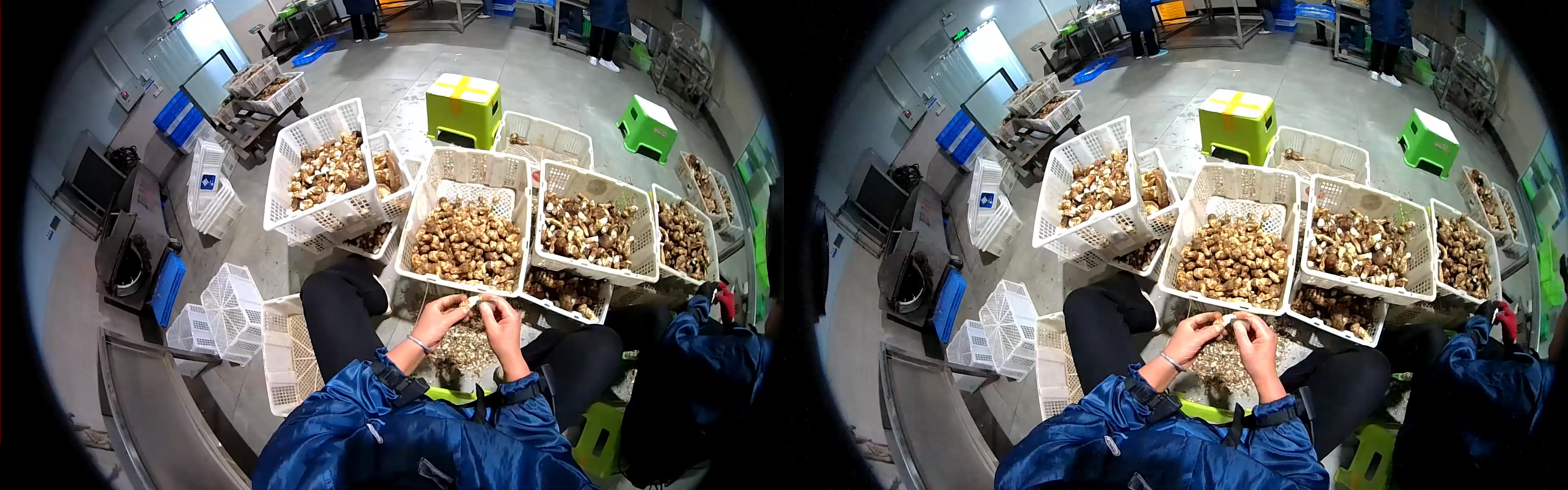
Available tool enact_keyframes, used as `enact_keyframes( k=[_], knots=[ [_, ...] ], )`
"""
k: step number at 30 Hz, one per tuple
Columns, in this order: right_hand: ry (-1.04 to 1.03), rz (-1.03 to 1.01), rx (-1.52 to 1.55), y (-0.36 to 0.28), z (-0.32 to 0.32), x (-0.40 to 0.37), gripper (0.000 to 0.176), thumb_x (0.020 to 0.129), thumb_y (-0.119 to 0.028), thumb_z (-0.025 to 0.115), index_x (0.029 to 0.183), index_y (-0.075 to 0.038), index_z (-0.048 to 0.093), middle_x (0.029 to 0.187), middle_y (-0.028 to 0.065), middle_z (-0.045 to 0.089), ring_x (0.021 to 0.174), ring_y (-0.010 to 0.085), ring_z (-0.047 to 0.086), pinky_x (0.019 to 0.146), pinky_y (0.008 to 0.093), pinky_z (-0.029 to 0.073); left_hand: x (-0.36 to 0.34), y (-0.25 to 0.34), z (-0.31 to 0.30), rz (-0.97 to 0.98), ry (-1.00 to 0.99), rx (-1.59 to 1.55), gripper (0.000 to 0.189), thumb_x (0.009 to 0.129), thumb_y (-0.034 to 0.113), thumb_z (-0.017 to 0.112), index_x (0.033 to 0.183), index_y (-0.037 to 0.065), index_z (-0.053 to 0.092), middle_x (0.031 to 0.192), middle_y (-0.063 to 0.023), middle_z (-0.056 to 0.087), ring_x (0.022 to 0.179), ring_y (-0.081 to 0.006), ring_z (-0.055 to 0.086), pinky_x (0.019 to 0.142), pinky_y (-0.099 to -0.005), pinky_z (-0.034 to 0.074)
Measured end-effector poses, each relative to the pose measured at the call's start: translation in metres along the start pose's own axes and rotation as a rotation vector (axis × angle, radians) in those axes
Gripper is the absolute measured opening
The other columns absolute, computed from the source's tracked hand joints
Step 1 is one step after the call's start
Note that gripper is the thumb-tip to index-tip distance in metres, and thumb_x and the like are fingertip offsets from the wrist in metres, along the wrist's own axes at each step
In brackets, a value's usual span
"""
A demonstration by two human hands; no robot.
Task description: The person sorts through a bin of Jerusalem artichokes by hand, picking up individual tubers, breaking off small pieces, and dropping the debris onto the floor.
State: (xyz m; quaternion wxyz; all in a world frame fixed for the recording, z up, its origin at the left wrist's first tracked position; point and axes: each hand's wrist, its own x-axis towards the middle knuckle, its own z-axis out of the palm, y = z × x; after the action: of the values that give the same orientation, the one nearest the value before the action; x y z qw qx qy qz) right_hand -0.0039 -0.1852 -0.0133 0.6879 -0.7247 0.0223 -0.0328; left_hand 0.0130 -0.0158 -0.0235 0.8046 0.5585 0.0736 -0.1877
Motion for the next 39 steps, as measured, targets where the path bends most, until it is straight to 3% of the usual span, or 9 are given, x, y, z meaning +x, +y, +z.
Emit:
enact_keyframes(
  k=[4, 9, 12, 15, 22, 26, 30, 34, 39],
  knots=[
    [0.059, -0.021, 0.119, 0.008, 0.003, 0.005, 0.014, 0.094, -0.012, 0.06, 0.101, 0.0, 0.065, 0.077, -0.0038, 0.061, 0.068, 0.0027, 0.048, 0.059, 0.0221, 0.039, 0.001, 0.001, -0.002, -0.011, 0.019, 0.025, 0.033, 0.091, 0.006, 0.064, 0.121, -0.007, 0.057, 0.104, -0.0102, 0.066, 0.087, -0.0146, 0.065, 0.078, -0.0269, 0.053],
    [-0.015, -0.224, -0.058, 0.004, 0.003, 0.004, 0.01, 0.087, -0.005, 0.065, 0.09, 0.005, 0.065, 0.104, 0.0106, 0.065, 0.074, 0.0095, 0.058, 0.063, 0.0234, 0.046, 0.002, -0.004, -0.003, 0.011, 0.028, 0.033, 0.03, 0.091, 0.007, 0.064, 0.118, -0.006, 0.06, 0.104, -0.0088, 0.067, 0.086, -0.0135, 0.065, 0.076, -0.0262, 0.054],
    [-0.003, -0.04, -0.026, -0.001, 0.001, 0.001, 0.011, 0.09, -0.007, 0.064, 0.094, 0.003, 0.065, 0.078, -0.0004, 0.06, 0.067, 0.0043, 0.048, 0.055, 0.0228, 0.039, 0.002, -0.003, -0.002, -0.006, 0.027, 0.043, 0.029, 0.092, 0.008, 0.064, 0.118, -0.006, 0.06, 0.103, -0.0089, 0.066, 0.087, -0.0139, 0.065, 0.076, -0.0265, 0.053],
    [0.024, -0.026, 0.034, -0.007, 0.002, 0.001, 0.013, 0.092, -0.009, 0.062, 0.099, 0.001, 0.066, 0.07, -0.0054, 0.052, 0.064, 0.0025, 0.042, 0.052, 0.0227, 0.034, 0.002, -0.002, -0.003, -0.034, 0.024, -0.01, 0.029, 0.093, 0.01, 0.063, 0.117, -0.006, 0.06, 0.102, -0.0088, 0.066, 0.087, -0.0141, 0.064, 0.077, -0.0261, 0.053],
    [0.021, 0.006, 0.046, -0.003, 0.001, 0.0, 0.012, 0.092, -0.01, 0.063, 0.091, 0.001, 0.063, 0.074, -0.0034, 0.056, 0.065, 0.0038, 0.043, 0.053, 0.0231, 0.035, 0.003, -0.003, -0.006, -0.083, 0.004, -0.105, 0.027, 0.093, 0.01, 0.064, 0.114, -0.005, 0.061, 0.099, -0.0076, 0.066, 0.085, -0.0138, 0.064, 0.075, -0.0248, 0.053],
    [0.021, -0.229, -0.107, 0.002, 0.004, 0.003, 0.013, 0.09, -0.008, 0.063, 0.095, 0.004, 0.063, 0.088, 0.0028, 0.067, 0.062, 0.006, 0.045, 0.055, 0.024, 0.039, 0.002, -0.006, -0.005, -0.048, 0.003, -0.071, 0.025, 0.092, 0.011, 0.065, 0.112, -0.004, 0.062, 0.096, -0.0064, 0.067, 0.083, -0.013, 0.064, 0.074, -0.025, 0.052],
    [0.048, 0.037, 0.005, 0.009, -0.002, 0.003, 0.012, 0.087, -0.007, 0.065, 0.091, 0.004, 0.065, 0.086, 0.0043, 0.066, 0.065, 0.0066, 0.051, 0.058, 0.024, 0.043, 0.0, 0.002, -0.002, -0.109, 0.043, -0.082, 0.027, 0.093, 0.013, 0.064, 0.113, -0.005, 0.061, 0.099, -0.0071, 0.066, 0.085, -0.0137, 0.064, 0.075, -0.0258, 0.053],
    [0.038, -0.312, -0.146, 0.004, 0.004, 0.006, 0.012, 0.091, -0.008, 0.063, 0.097, 0.002, 0.067, 0.076, -0.0016, 0.061, 0.065, 0.0042, 0.05, 0.056, 0.0233, 0.04, 0.005, -0.007, -0.008, -0.1, -0.005, -0.097, 0.028, 0.094, 0.016, 0.063, 0.114, -0.004, 0.061, 0.099, -0.0067, 0.066, 0.087, -0.0135, 0.063, 0.075, -0.0258, 0.053],
    [0.0, 0.031, -0.014, -0.013, -0.001, 0.0, 0.013, 0.093, -0.008, 0.061, 0.102, 0.001, 0.066, 0.071, -0.0041, 0.058, 0.063, 0.003, 0.049, 0.053, 0.0237, 0.039, 0.007, -0.007, -0.01, -0.17, 0.009, -0.227, 0.026, 0.095, 0.015, 0.061, 0.115, -0.002, 0.059, 0.097, -0.0055, 0.066, 0.083, -0.0127, 0.065, 0.07, -0.0239, 0.054]
  ],
)
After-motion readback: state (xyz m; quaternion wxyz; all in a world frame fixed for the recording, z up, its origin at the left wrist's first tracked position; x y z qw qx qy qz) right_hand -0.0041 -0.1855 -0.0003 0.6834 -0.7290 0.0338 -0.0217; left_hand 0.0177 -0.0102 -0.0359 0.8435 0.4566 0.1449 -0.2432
